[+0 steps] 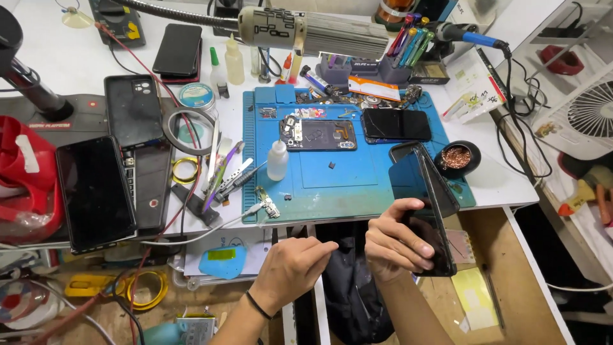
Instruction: Inspecting and preparing a mobile phone battery and the internal chassis of a smartphone for repair.
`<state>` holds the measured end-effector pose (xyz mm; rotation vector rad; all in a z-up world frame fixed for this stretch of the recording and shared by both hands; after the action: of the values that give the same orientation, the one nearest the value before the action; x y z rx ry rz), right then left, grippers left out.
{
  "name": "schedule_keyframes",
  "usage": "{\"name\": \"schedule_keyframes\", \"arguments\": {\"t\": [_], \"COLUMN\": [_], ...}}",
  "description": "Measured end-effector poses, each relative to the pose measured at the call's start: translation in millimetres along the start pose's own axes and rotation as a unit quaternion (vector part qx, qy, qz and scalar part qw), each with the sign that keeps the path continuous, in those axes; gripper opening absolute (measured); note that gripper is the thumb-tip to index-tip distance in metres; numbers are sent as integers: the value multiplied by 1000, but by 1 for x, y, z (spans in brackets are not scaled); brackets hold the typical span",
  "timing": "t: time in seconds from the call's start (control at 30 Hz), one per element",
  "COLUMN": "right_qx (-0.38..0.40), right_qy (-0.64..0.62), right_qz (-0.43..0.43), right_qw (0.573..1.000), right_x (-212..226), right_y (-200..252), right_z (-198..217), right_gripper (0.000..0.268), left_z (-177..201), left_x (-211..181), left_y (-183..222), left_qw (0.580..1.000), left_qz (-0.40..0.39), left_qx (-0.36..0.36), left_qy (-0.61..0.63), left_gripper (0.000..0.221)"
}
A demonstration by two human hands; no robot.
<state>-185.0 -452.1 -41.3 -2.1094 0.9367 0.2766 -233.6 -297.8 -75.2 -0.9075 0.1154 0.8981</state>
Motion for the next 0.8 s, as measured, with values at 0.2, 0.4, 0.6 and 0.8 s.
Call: {"name": "schedule_keyframes", "arguments": {"t": [0.2,0.4,0.6,0.8], "right_qx": [-1,-34,-278,-432], "right_qy": [10,99,353,491], "right_qz": [0,-101,-202,-335], "right_qw": [1000,989,870,678], "right_x": [6,14,37,31], "right_y": [0,-2,34,35], "right_z": [-1,0,38,43], "right_gripper": [41,30,34,53], "left_z": [-2,8,28,33], "left_x": [1,3,4,3], "left_y": [-2,-4,4,0], "left_qw": [1000,998,982,985], "left_qz": [4,-2,-36,-49], "left_qx": [11,-55,-148,-108], "left_qy": [8,-18,-113,-127], "left_gripper": [14,53,89,84]}}
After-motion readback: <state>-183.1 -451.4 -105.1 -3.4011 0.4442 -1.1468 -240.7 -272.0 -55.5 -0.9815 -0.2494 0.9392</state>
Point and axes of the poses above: each hand's wrist, its own y-axis away from the middle knuckle, its own z-axis out of the back of the hand, x = y × z, the point moved 4 cm from there along -y, towards the middle knuckle, and after that the axes turned 6 degrees about -y, right-handed, at the moved point
